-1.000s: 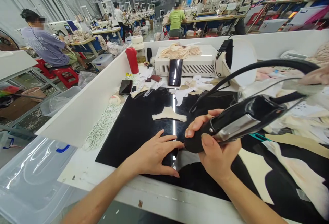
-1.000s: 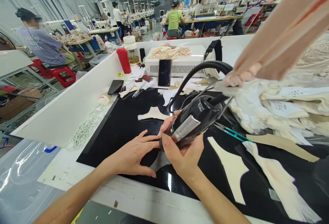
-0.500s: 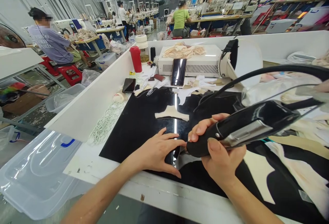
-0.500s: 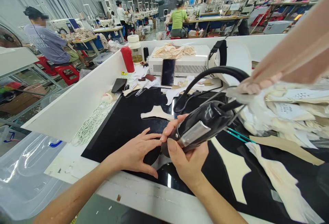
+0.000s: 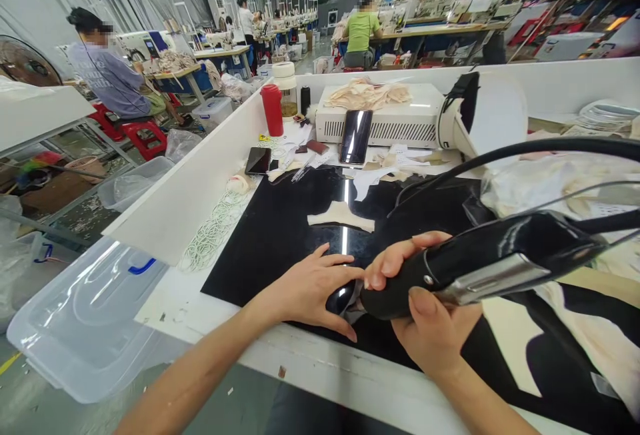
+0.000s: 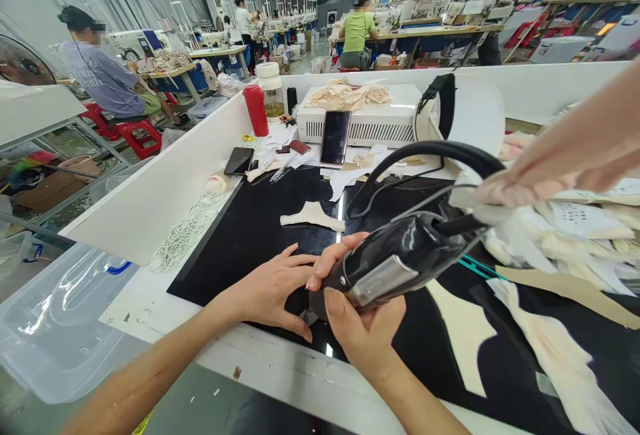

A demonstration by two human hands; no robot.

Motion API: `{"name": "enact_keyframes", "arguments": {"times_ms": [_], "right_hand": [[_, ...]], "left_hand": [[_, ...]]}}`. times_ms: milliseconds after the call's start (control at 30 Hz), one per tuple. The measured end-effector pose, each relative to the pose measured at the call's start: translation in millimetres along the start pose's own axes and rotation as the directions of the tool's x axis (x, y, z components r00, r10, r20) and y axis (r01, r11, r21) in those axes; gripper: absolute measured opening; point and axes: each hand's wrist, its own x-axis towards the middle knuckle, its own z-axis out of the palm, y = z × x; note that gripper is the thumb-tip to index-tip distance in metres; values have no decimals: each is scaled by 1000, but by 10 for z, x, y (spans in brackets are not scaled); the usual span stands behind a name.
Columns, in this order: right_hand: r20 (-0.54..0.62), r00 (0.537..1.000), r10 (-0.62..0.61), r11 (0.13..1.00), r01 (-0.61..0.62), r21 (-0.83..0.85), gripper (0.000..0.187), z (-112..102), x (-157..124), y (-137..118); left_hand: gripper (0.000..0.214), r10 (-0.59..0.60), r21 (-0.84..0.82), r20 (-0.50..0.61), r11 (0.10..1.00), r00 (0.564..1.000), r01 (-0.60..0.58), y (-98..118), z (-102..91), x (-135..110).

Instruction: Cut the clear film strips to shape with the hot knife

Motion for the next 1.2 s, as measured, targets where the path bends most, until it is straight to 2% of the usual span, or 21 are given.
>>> {"name": "enact_keyframes", "arguments": {"times_ms": [233,433,533,667,733,833,900,933,1033,1200], "right_hand": [[1,1000,21,1000,-21,4,36,-73,37,-3],[-115,992,-47,999,44,-22,36,-175,205,-132],[-165,985,-56,998,51,-39,37,-250,248,-156],[-182,982,-56,997,45,-67,39,-326,253,-165],[-181,981,-66,995,52,-80,38,-335,249,-163],[-173,982,-80,994,65,-93,35,-312,247,-136],[-166,983,-79,994,65,-85,35,-285,252,-100],[-162,984,-75,995,64,-77,35,-272,256,-78],[-166,983,-75,996,66,-58,37,-238,263,-9],[-159,985,-62,997,53,-59,38,-213,246,67]], "left_hand": [[72,45,29,-60,999,997,-44,-37,22,-39],[17,125,118,-74,986,989,-116,-27,-61,-77],[9,141,147,-88,981,986,-127,-54,-111,-103],[10,103,223,-125,972,987,-73,-167,-191,-156],[13,63,283,-210,959,976,-1,-223,-208,-172],[16,27,305,-407,946,913,108,-224,-168,-151],[14,23,245,-473,964,881,107,-152,-99,-108],[14,23,205,-471,975,882,84,-101,-57,-82],[31,20,122,-369,992,929,27,60,70,-12],[56,-45,100,-232,993,972,69,174,174,20]]}}
